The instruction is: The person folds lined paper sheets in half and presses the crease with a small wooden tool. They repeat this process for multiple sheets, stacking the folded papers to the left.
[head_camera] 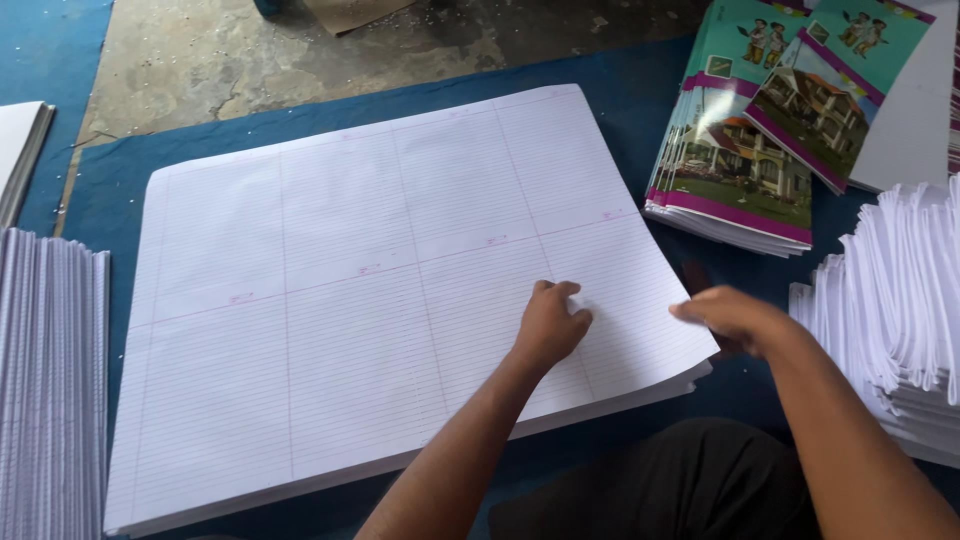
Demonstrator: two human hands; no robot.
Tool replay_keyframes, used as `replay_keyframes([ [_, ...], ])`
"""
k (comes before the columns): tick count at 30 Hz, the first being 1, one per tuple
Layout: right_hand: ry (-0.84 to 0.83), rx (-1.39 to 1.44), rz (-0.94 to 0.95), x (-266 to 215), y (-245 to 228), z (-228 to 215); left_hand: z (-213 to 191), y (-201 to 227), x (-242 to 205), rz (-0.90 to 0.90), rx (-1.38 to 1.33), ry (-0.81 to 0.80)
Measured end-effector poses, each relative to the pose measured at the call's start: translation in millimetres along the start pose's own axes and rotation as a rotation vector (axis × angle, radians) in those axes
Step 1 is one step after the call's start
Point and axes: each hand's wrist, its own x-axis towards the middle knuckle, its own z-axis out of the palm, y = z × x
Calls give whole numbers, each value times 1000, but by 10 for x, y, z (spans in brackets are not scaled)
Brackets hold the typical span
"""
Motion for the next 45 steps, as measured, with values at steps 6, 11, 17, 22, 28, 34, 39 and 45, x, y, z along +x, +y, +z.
replay_keyframes([
  [6, -167, 80, 80, -476, 247, 33, 249, 27, 185, -145, -707, -106],
  [11, -156, 1, 87, -651, 259, -25, 374, 21, 309, -197, -917, -102],
  [17, -18, -357, 7, -802, -162, 64, 407, 31, 428, -248, -1058, -139],
  [22, -73, -601, -185, -1017, -576, 274, 415, 43, 513, -211, -1181, -151],
  [28, -116, -927, -392, -1126, -617, 512, 401, 126, 641, -204, -1215, -115],
  [34, -170, -961, -528, -979, -351, 308, 403, 166, 767, -194, -1192, -85],
  [39, -207, -952, -575, -838, -142, 261, 397, 76, 899, -156, -1269, 40],
  [45, -163, -974, -663, -680, 9, 188, 343, 3, 1017, -155, -1301, 76],
])
